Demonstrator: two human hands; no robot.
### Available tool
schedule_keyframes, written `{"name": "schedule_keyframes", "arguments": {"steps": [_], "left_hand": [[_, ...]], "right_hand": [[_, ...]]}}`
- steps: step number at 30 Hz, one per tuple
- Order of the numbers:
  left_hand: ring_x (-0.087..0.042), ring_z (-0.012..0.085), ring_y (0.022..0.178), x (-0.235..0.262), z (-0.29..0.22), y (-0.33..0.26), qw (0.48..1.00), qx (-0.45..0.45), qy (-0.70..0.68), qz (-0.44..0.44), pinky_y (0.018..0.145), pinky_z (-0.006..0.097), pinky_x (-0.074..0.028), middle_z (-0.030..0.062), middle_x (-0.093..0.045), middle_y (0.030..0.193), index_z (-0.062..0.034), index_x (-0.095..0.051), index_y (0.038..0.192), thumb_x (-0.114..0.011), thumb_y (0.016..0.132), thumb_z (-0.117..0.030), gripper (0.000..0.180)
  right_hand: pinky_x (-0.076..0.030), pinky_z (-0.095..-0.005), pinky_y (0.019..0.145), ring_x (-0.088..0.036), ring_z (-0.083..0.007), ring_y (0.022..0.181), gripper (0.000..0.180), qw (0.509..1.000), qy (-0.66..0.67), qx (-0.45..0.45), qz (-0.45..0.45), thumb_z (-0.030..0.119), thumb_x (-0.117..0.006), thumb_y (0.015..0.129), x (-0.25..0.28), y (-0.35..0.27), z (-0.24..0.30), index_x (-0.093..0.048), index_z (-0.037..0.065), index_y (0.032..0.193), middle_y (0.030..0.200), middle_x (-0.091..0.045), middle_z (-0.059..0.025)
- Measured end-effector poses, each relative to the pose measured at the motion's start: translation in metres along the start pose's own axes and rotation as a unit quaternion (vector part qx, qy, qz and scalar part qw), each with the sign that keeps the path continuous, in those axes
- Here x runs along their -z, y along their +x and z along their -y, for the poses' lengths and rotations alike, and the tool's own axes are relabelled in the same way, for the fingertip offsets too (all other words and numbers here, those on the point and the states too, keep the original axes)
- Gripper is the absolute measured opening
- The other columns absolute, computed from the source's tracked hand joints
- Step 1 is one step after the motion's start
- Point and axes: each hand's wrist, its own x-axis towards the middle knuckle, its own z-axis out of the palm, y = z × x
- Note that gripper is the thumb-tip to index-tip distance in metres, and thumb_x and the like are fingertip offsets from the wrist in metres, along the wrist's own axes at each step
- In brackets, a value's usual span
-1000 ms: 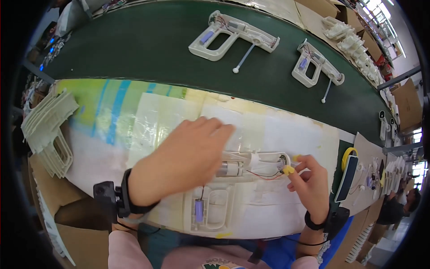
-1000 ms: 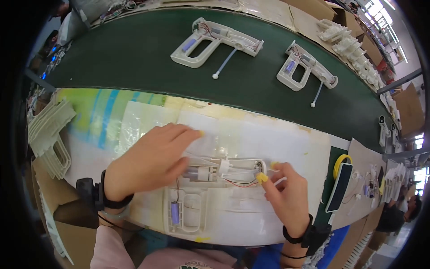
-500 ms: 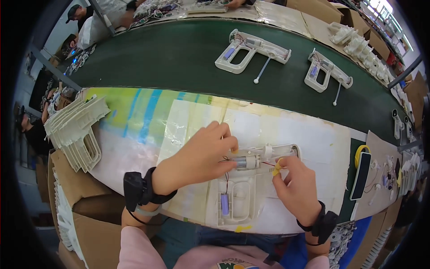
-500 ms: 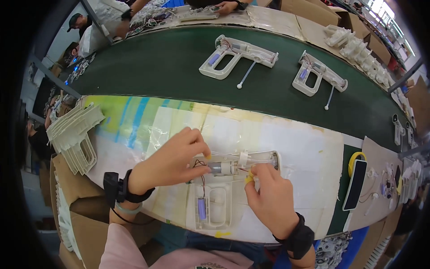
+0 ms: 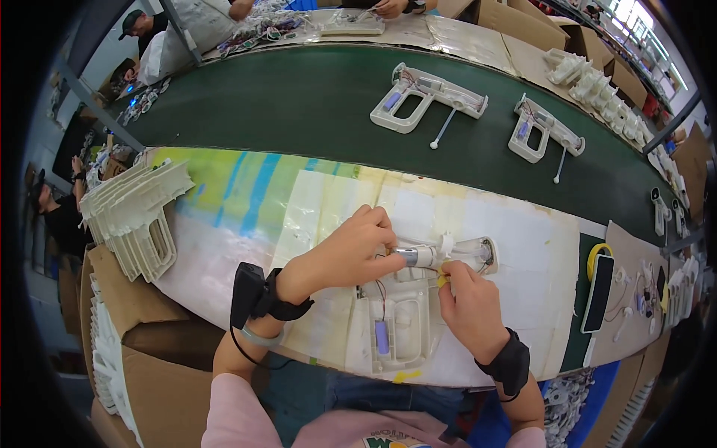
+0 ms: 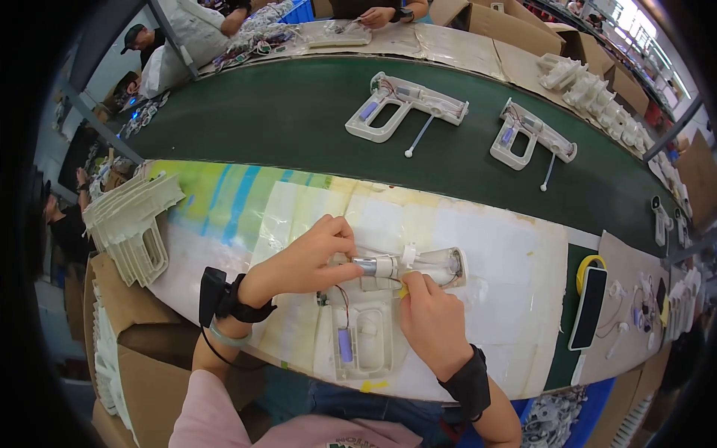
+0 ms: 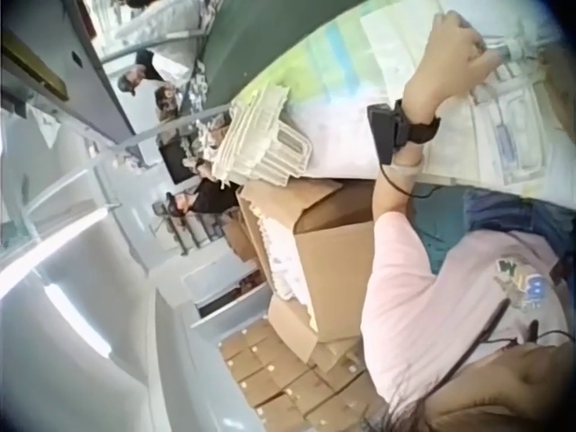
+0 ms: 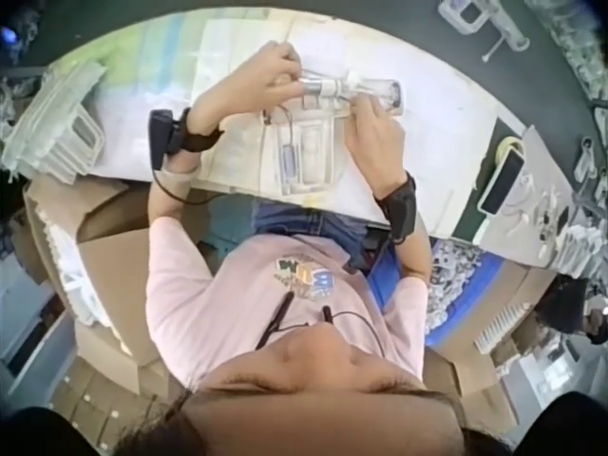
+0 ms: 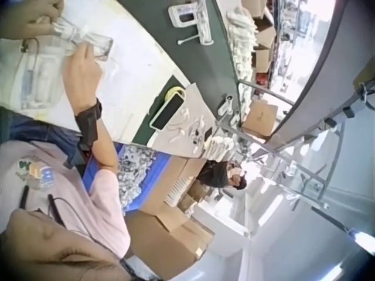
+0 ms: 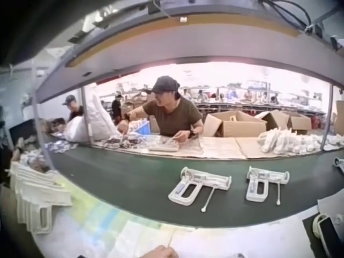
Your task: The person picks up a control panel, a battery, and a motor assembly, then fits them into a plastic housing. They route the wires, insert a pump and tubing, and press the components into place before setting the assembled unit onto a conveyor belt.
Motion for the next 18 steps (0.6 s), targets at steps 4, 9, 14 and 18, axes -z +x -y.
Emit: {"name": "schedule_keyframes", "arguments": {"steps": [4,9,14,18], "left_hand": [[-0.048,0.0278,0.099,-0.001,0.006,-0.006,1.000,0.015,0.005,-0.022,0.085,0.034,-0.042,0.0116,-0.054,0.095,0.0000,-0.065,0.084,-0.071,0.081,-0.023,0.024],[-0.049,0.0276,0.095,0.000,-0.004,-0.013,0.998,-0.007,-0.015,-0.053,0.081,0.034,-0.043,0.0117,-0.052,0.093,-0.0019,-0.064,0.088,-0.074,0.078,-0.019,0.022],[-0.051,0.0276,0.091,-0.013,-0.023,-0.030,0.987,-0.067,0.101,-0.106,0.077,0.036,-0.043,0.0108,-0.051,0.092,-0.0049,-0.060,0.088,-0.075,0.073,-0.012,0.022],[-0.051,0.0267,0.088,-0.026,-0.021,-0.043,0.968,-0.069,0.213,-0.117,0.075,0.037,-0.042,0.0093,-0.050,0.092,-0.0067,-0.058,0.084,-0.074,0.072,-0.010,0.020]], "right_hand": [[-0.047,-0.0317,0.052,-0.062,-0.0239,0.057,0.023,0.987,0.155,-0.027,-0.012,-0.007,-0.060,0.080,0.003,0.004,0.000,-0.063,0.000,0.101,0.087,-0.066,-0.0126],[-0.045,-0.0266,0.052,-0.059,-0.0192,0.057,0.018,0.974,0.221,0.007,0.050,-0.010,-0.057,0.080,0.012,0.001,-0.014,-0.068,-0.001,0.091,0.089,-0.067,-0.0120],[-0.049,-0.0272,0.058,-0.064,-0.0201,0.067,0.019,0.985,0.165,0.032,0.045,-0.009,-0.056,0.080,0.008,0.001,-0.010,-0.070,-0.002,0.092,0.098,-0.069,-0.0118],[-0.051,-0.0274,0.059,-0.065,-0.0207,0.069,0.021,0.984,0.166,0.022,0.067,-0.009,-0.056,0.079,0.010,0.003,-0.006,-0.070,-0.002,0.093,0.101,-0.069,-0.0126]]}}
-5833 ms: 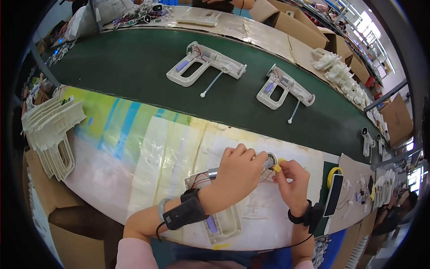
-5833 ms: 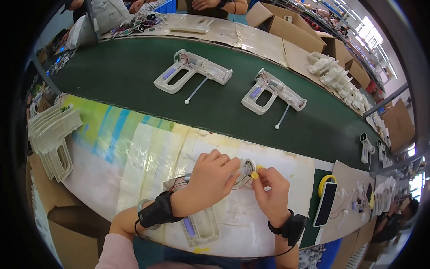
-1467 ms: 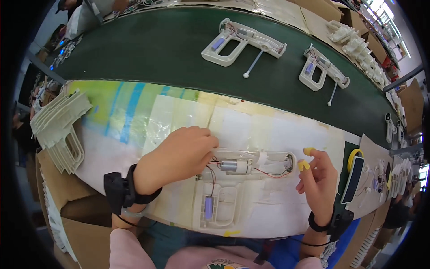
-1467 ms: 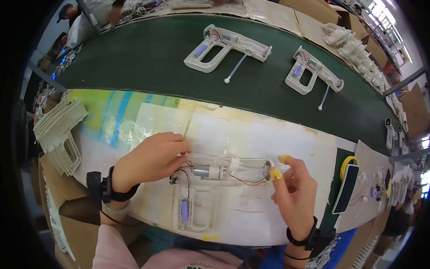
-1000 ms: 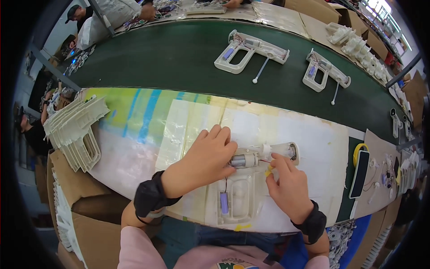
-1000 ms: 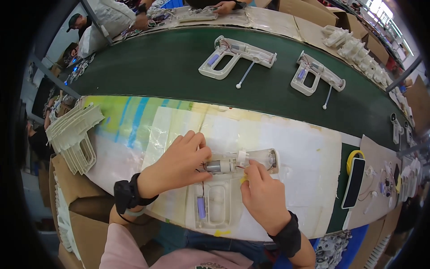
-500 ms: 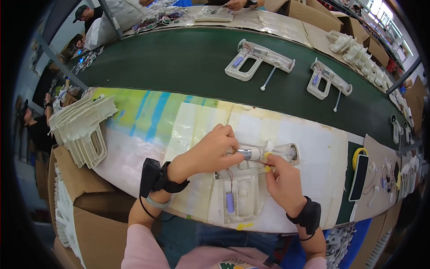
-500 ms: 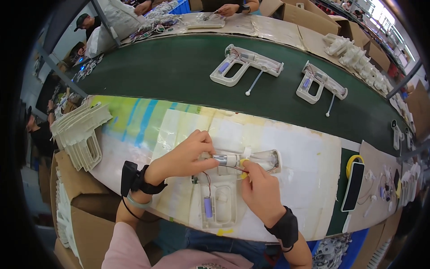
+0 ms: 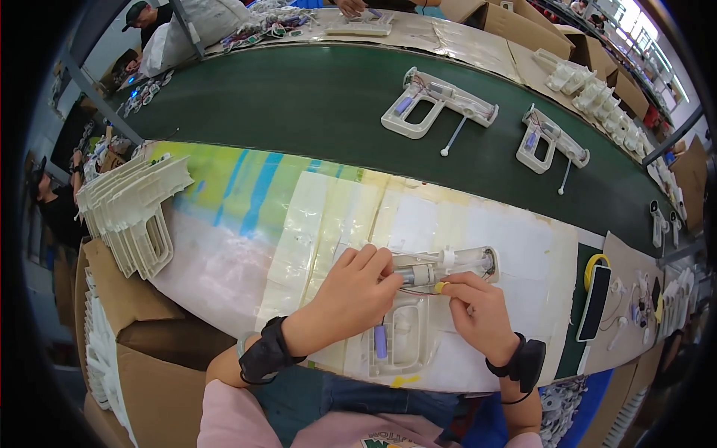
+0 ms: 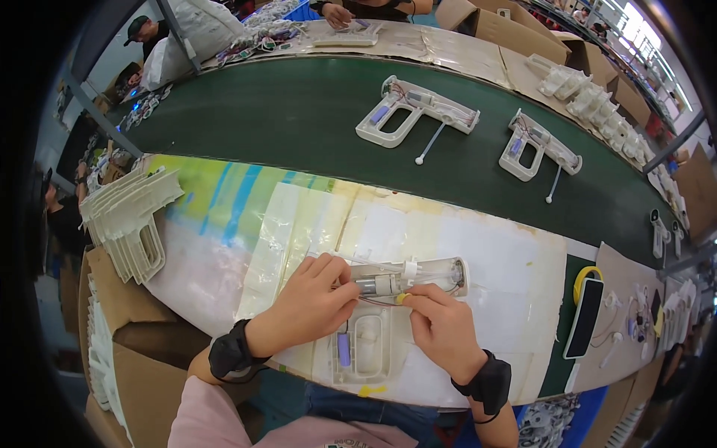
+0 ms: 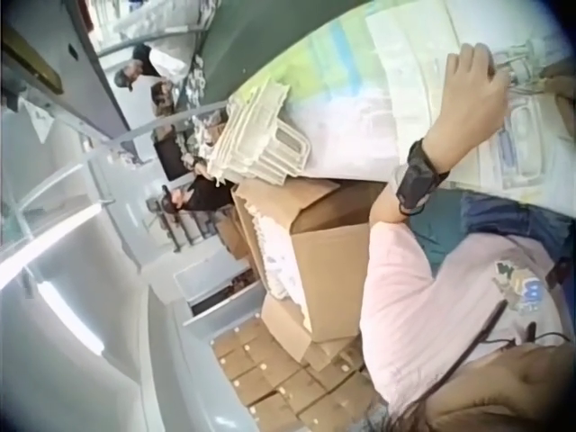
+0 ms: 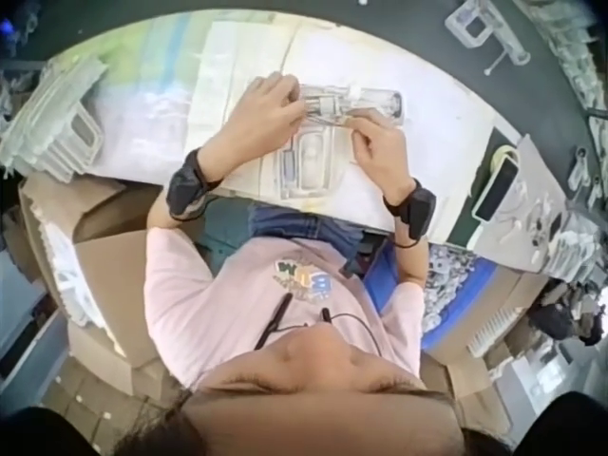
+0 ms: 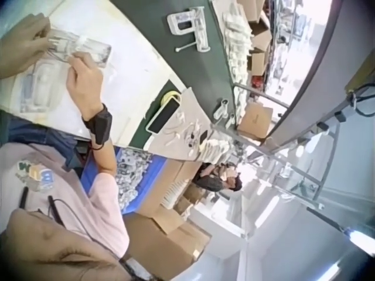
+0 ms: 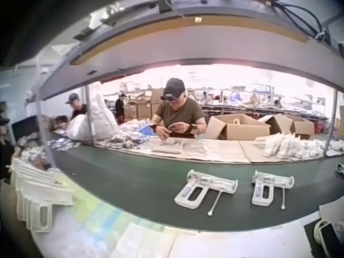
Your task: The person picks up a control panel, a battery, and a motor assembly, then fits them into a plastic housing. They route the wires, insert a pump and tubing, and press the components into place before setting the assembled unit onto a conveyor belt.
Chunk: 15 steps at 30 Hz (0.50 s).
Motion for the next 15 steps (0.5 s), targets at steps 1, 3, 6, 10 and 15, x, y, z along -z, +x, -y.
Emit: {"name": "schedule_keyframes", "arguments": {"steps": [1,3,6,10,15], "left_hand": [[-0.051,0.0263,0.088,-0.001,0.000,-0.002,1.000,0.012,0.004,-0.010,0.075,0.037,-0.042,0.0090,-0.050,0.093,-0.0070,-0.058,0.083,-0.073,0.073,-0.009,0.019],[-0.051,0.0266,0.089,0.001,-0.002,-0.003,0.999,0.042,0.004,-0.011,0.076,0.038,-0.041,0.0088,-0.050,0.093,-0.0069,-0.058,0.083,-0.073,0.072,-0.010,0.019],[-0.049,0.0264,0.090,0.004,-0.004,-0.002,0.997,0.069,0.015,-0.027,0.079,0.039,-0.040,0.0083,-0.050,0.091,-0.0061,-0.058,0.081,-0.072,0.072,-0.012,0.018],[-0.049,0.0266,0.093,0.006,-0.002,-0.003,0.998,0.068,0.011,-0.010,0.083,0.041,-0.038,0.0080,-0.050,0.092,-0.0057,-0.060,0.080,-0.071,0.073,-0.015,0.017],[-0.050,0.0277,0.098,0.012,0.009,-0.012,0.997,0.069,-0.027,-0.009,0.085,0.041,-0.038,0.0063,-0.054,0.097,-0.0087,-0.062,0.080,-0.074,0.075,-0.015,0.014]], "right_hand": [[-0.050,-0.0276,0.058,-0.065,-0.0206,0.067,0.021,1.000,0.001,-0.001,-0.008,-0.009,-0.057,0.079,-0.001,-0.001,0.001,-0.069,-0.002,0.094,0.102,-0.069,-0.0126],[-0.050,-0.0278,0.058,-0.064,-0.0205,0.066,0.021,1.000,0.003,-0.001,-0.014,-0.008,-0.057,0.079,-0.001,0.002,0.004,-0.069,-0.002,0.095,0.103,-0.069,-0.0126],[-0.053,-0.0314,0.062,-0.066,-0.0262,0.068,0.023,0.998,0.017,-0.043,-0.033,-0.004,-0.060,0.077,0.007,0.005,0.020,-0.069,0.003,0.097,0.099,-0.068,-0.0093],[-0.049,-0.0333,0.055,-0.062,-0.0257,0.061,0.026,0.997,-0.045,0.006,-0.069,-0.001,-0.063,0.077,0.001,0.041,0.034,-0.067,0.000,0.102,0.088,-0.065,-0.0130],[-0.051,-0.0396,0.057,-0.064,-0.0282,0.063,0.021,0.967,-0.248,-0.005,0.063,0.006,-0.061,0.083,-0.022,0.070,0.035,-0.066,0.001,0.103,0.069,-0.061,-0.0166]]}}
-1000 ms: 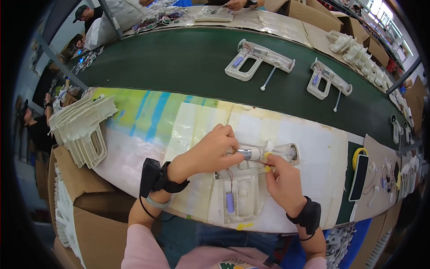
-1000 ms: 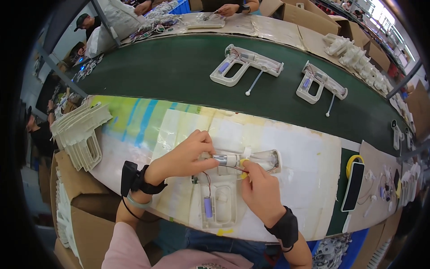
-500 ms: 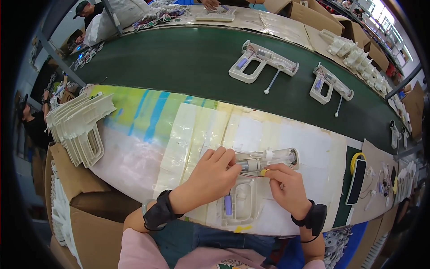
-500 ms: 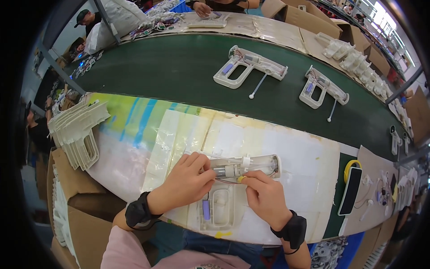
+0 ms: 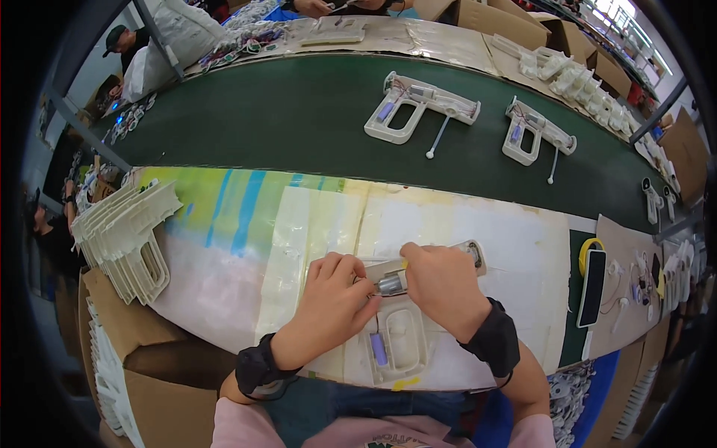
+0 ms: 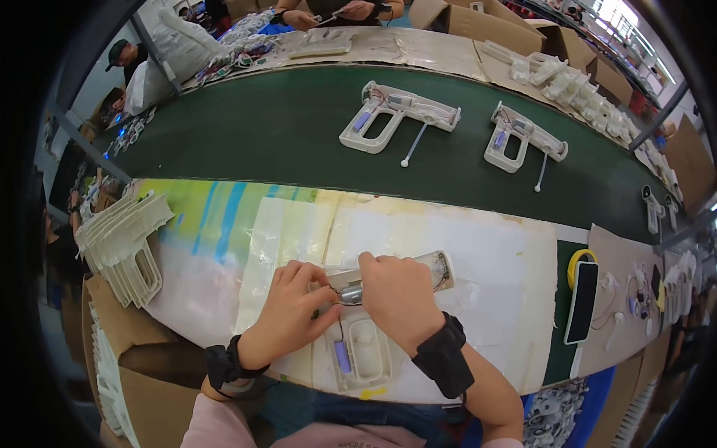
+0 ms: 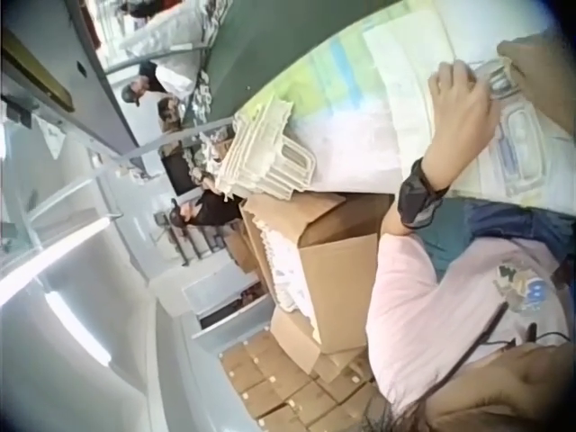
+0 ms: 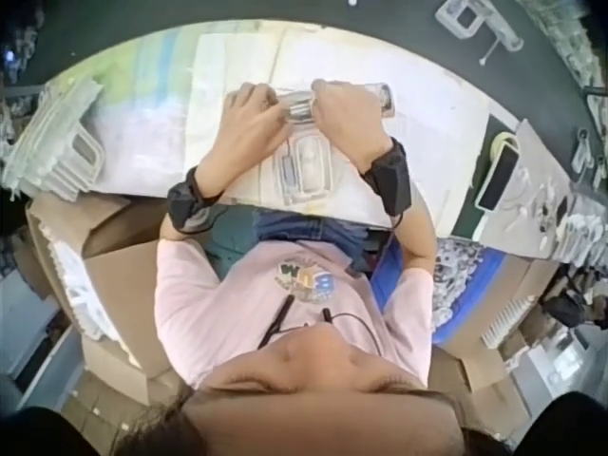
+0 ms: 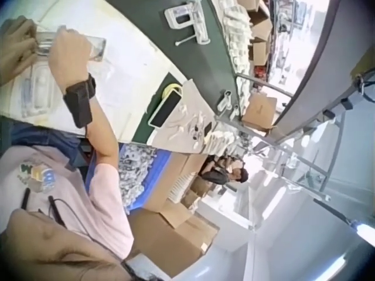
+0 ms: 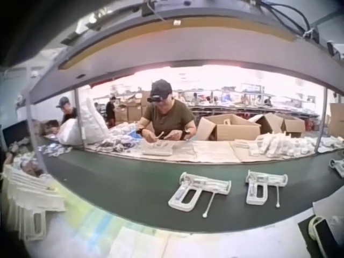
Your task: The person picks up a control panel, a battery, and a motor assembly, then fits them into a plastic housing. They route the wires, insert a pump and tubing, and press the components into place before setting the assembled unit onto a conveyor belt.
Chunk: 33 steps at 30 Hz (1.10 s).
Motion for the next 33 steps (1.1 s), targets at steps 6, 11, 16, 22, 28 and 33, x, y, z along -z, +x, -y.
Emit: {"name": "schedule_keyframes", "arguments": {"steps": [6,11,16,22,28,33], "left_hand": [[-0.053,0.0283,0.097,0.001,0.008,0.001,0.997,0.030,-0.052,-0.052,0.084,0.041,-0.040,0.0048,-0.058,0.098,-0.0098,-0.063,0.083,-0.074,0.076,-0.010,0.013],[-0.054,0.0278,0.094,-0.025,-0.002,0.026,0.993,-0.050,-0.105,-0.019,0.080,0.039,-0.042,0.0043,-0.059,0.094,-0.0089,-0.063,0.086,-0.073,0.075,-0.009,0.016],[-0.054,0.0249,0.094,-0.041,-0.024,0.054,0.992,-0.113,-0.047,-0.013,0.078,0.036,-0.043,0.0077,-0.056,0.100,-0.0082,-0.062,0.085,-0.074,0.074,-0.011,0.017],[-0.051,0.0309,0.106,-0.056,-0.019,0.063,0.988,-0.063,-0.136,0.039,0.086,0.039,-0.046,0.0127,-0.055,0.108,-0.0006,-0.060,0.085,-0.071,0.077,-0.008,0.015],[-0.052,0.0360,0.109,-0.052,-0.008,0.064,0.991,-0.091,-0.089,0.038,0.092,0.037,-0.048,0.0214,-0.054,0.116,0.0039,-0.059,0.085,-0.065,0.077,-0.001,0.011],[-0.052,0.0352,0.111,-0.046,-0.001,0.060,0.985,-0.099,-0.128,0.056,0.092,0.036,-0.049,0.0217,-0.054,0.116,0.0040,-0.060,0.087,-0.065,0.071,0.000,0.018]], "right_hand": [[-0.055,-0.0340,0.059,-0.068,-0.0220,0.070,0.020,0.766,0.607,-0.209,0.028,0.014,-0.055,0.096,0.046,-0.044,-0.034,-0.061,-0.001,0.107,0.079,-0.067,-0.0107],[-0.053,-0.0293,0.061,-0.065,-0.0205,0.067,0.009,0.705,0.653,-0.275,0.038,-0.004,-0.052,0.091,0.020,-0.103,-0.077,-0.049,0.002,0.097,0.080,-0.065,-0.0153],[-0.032,-0.0195,0.048,-0.044,-0.0035,0.056,0.039,0.776,0.573,-0.263,-0.011,-0.006,-0.057,0.090,0.005,-0.093,-0.046,-0.041,0.004,0.124,0.066,-0.049,0.0025],[-0.031,-0.0221,0.048,-0.040,-0.0023,0.055,0.030,0.915,0.345,-0.204,-0.050,-0.005,-0.066,0.084,0.005,-0.083,-0.033,-0.063,-0.002,0.115,0.063,-0.046,0.0030],[-0.050,-0.0297,0.059,-0.061,-0.0222,0.068,0.035,0.978,0.157,-0.009,-0.136,-0.009,-0.069,0.073,-0.010,-0.064,-0.036,-0.067,-0.002,0.107,0.087,-0.059,-0.0128],[-0.052,-0.0325,0.063,-0.063,-0.0266,0.075,0.031,0.983,0.098,-0.018,-0.155,-0.010,-0.069,0.072,-0.020,-0.061,-0.022,-0.067,-0.004,0.103,0.093,-0.059,-0.0144]]}}
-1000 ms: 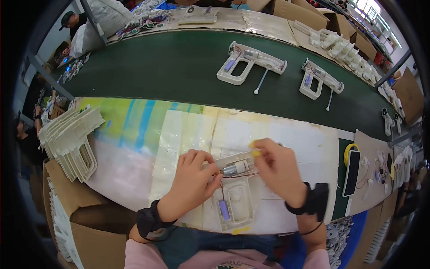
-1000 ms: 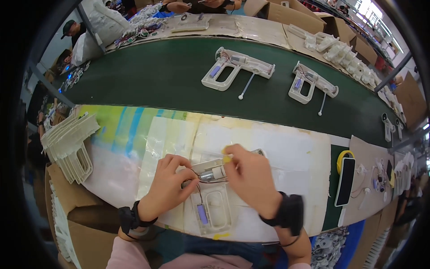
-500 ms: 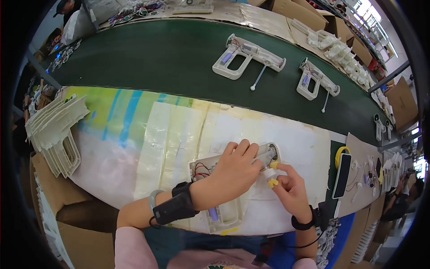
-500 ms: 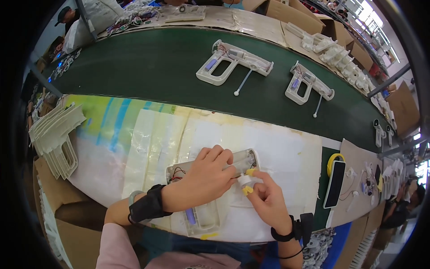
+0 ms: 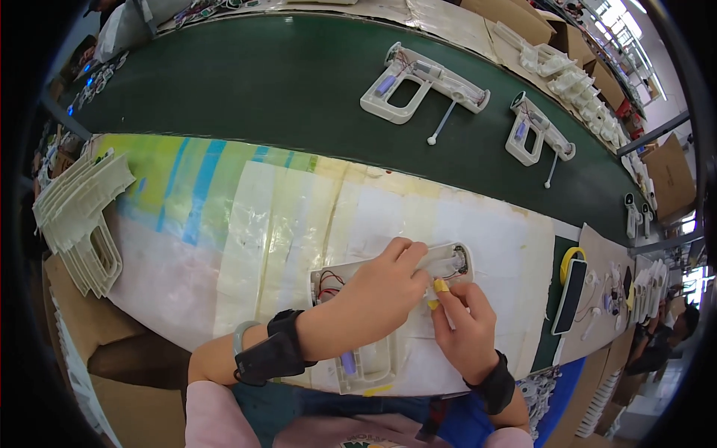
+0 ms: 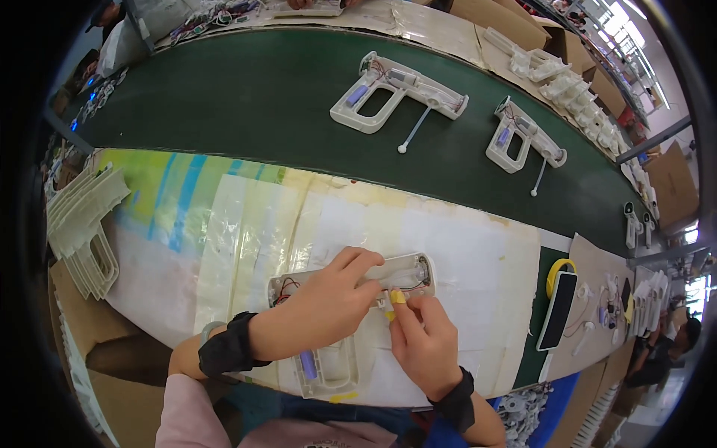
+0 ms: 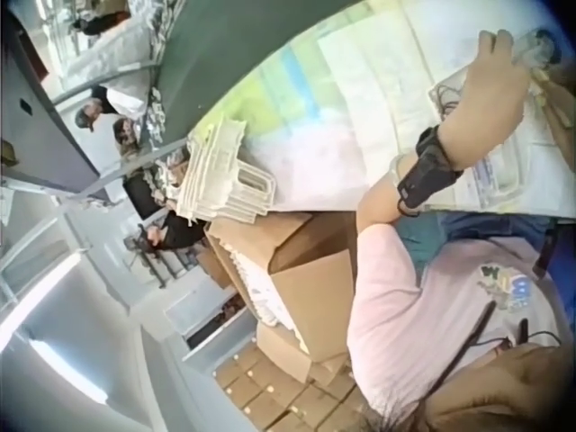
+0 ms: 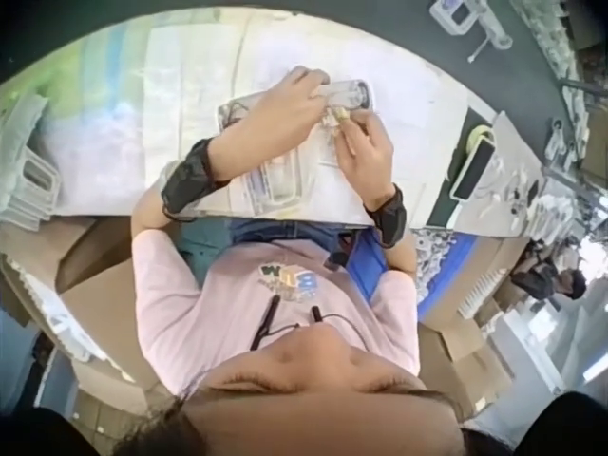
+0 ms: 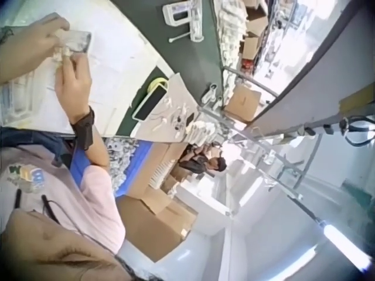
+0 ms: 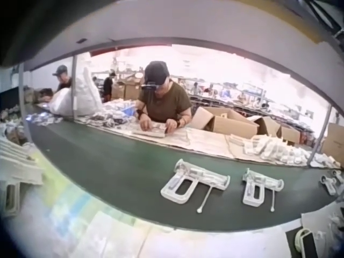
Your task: The person picks up a control panel, a battery, and a motor assembly, then fits them into a plastic housing. They route the wires, insert a pump and tubing, and press the components into place before setting the assembled unit onto a conveyor belt.
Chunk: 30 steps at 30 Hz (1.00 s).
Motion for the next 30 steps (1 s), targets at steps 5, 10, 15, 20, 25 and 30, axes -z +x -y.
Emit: {"name": "schedule_keyframes", "arguments": {"steps": [5,10,15,20,25,30], "left_hand": [[-0.054,0.0358,0.112,0.018,-0.001,-0.012,0.999,0.001,0.036,-0.021,0.092,0.036,-0.049,0.0229,-0.054,0.116,0.0043,-0.059,0.095,-0.065,0.068,-0.001,0.028],[-0.054,0.0367,0.112,0.025,0.002,-0.032,0.997,0.010,0.042,-0.069,0.093,0.042,-0.047,0.0175,-0.055,0.120,-0.0046,-0.057,0.100,-0.073,0.073,-0.007,0.031],[-0.054,0.0355,0.113,0.031,-0.004,-0.047,0.997,0.020,0.053,-0.059,0.094,0.045,-0.045,0.0164,-0.056,0.119,-0.0054,-0.060,0.094,-0.070,0.072,-0.006,0.024],[-0.054,0.0338,0.113,0.025,-0.002,-0.050,0.992,-0.002,0.105,-0.077,0.094,0.047,-0.044,0.0149,-0.058,0.117,-0.0040,-0.062,0.087,-0.066,0.071,-0.007,0.017],[-0.055,0.0324,0.111,0.026,-0.011,-0.060,0.989,0.025,0.120,-0.081,0.096,0.048,-0.043,0.0125,-0.058,0.114,-0.0049,-0.061,0.085,-0.068,0.069,-0.007,0.018],[-0.056,0.0292,0.110,0.022,-0.001,-0.066,0.982,0.057,0.159,-0.086,0.102,0.052,-0.038,0.0087,-0.059,0.112,-0.0073,-0.058,0.082,-0.071,0.070,-0.008,0.018]], "right_hand": [[-0.051,-0.0342,0.062,-0.062,-0.0287,0.073,0.028,0.998,-0.060,-0.010,-0.001,-0.009,-0.069,0.073,-0.003,-0.001,0.018,-0.066,-0.004,0.101,0.090,-0.059,-0.0153],[-0.048,-0.0358,0.056,-0.061,-0.0289,0.067,0.035,0.998,-0.061,-0.019,-0.024,-0.005,-0.068,0.074,-0.013,-0.021,0.010,-0.065,-0.003,0.109,0.080,-0.060,-0.0138],[-0.047,-0.0362,0.054,-0.060,-0.0250,0.062,0.042,0.985,-0.143,-0.050,0.078,0.000,-0.068,0.074,-0.004,-0.011,0.033,-0.063,-0.003,0.115,0.069,-0.058,-0.0088],[-0.046,-0.0365,0.053,-0.056,-0.0224,0.057,0.045,0.988,-0.047,-0.087,0.119,0.001,-0.070,0.071,0.018,-0.004,0.025,-0.063,-0.004,0.115,0.066,-0.056,-0.0070],[-0.054,-0.0411,0.074,-0.053,-0.0230,0.057,0.026,0.991,0.061,0.110,0.037,0.005,-0.077,0.062,0.013,0.004,0.011,-0.061,0.004,0.084,0.062,-0.050,-0.0044],[-0.056,-0.0403,0.086,-0.058,-0.0229,0.062,0.020,0.967,0.045,0.207,0.141,0.010,-0.076,0.063,-0.014,0.023,0.012,-0.058,0.006,0.071,0.063,-0.051,-0.0039]]}}
